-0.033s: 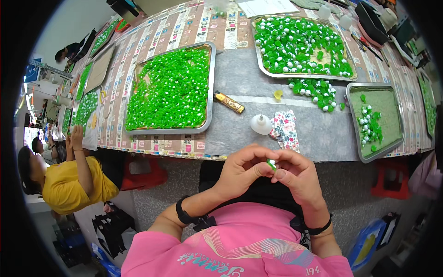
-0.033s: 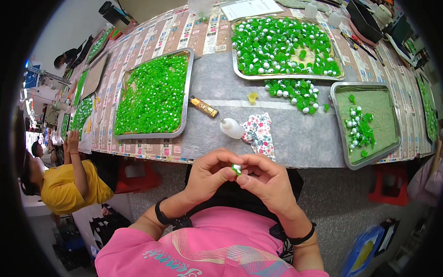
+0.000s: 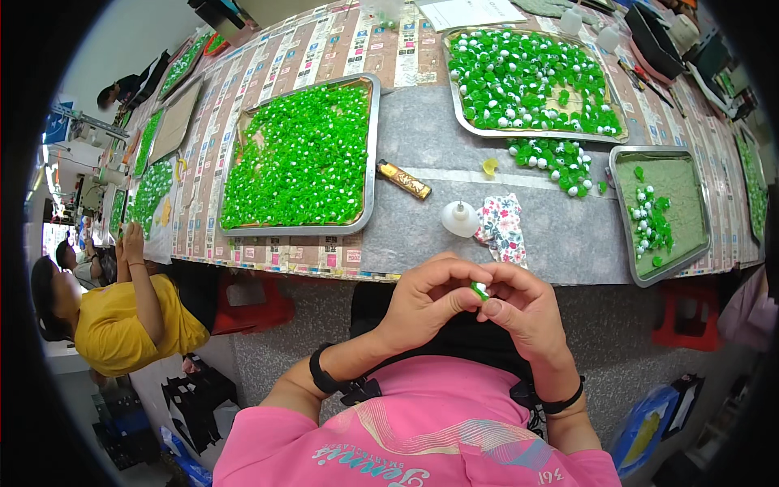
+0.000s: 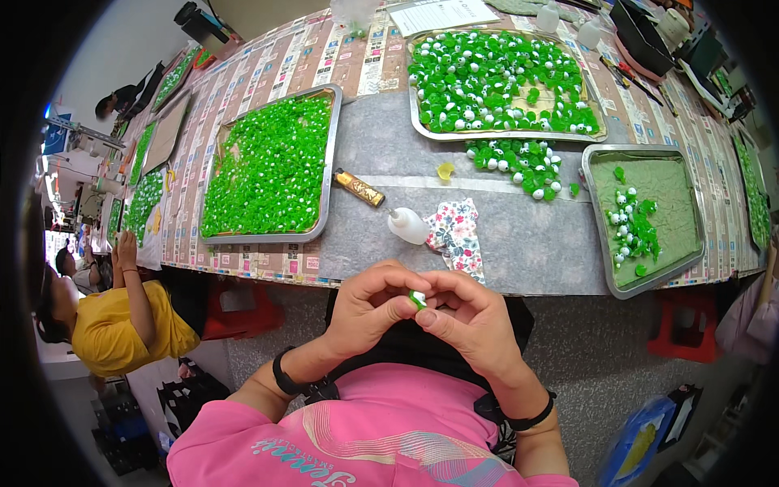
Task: Assembling small green and white plastic parts using an adhesive.
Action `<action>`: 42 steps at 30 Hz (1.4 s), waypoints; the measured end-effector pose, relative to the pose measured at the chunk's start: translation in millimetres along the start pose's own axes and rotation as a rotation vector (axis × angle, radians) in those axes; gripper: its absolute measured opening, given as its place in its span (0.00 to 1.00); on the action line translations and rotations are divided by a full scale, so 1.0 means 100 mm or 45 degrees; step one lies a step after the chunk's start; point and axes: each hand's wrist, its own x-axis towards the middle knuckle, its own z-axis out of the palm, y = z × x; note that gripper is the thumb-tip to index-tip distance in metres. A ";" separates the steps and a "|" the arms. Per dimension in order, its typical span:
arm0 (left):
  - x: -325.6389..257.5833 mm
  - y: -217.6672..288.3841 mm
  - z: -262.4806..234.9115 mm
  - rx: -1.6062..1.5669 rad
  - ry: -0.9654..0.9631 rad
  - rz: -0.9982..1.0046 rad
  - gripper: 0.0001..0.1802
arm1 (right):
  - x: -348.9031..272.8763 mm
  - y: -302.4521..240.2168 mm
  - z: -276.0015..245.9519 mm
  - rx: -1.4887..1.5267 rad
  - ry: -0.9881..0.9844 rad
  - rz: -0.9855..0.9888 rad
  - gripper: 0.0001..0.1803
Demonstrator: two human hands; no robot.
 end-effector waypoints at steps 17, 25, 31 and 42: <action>0.04 0.08 0.00 0.321 0.041 0.182 0.13 | 0.01 0.04 -0.09 0.287 -0.025 0.250 0.15; 0.02 0.02 -0.03 0.430 0.045 0.185 0.16 | 0.01 0.06 -0.02 0.080 0.082 0.112 0.13; 0.04 0.28 -0.10 0.626 0.079 0.301 0.20 | -0.04 -0.11 -0.31 -0.509 0.678 -0.416 0.11; 0.24 0.68 -1.45 1.801 0.923 0.626 0.09 | -0.25 -0.78 -1.94 -1.358 1.512 -0.790 0.15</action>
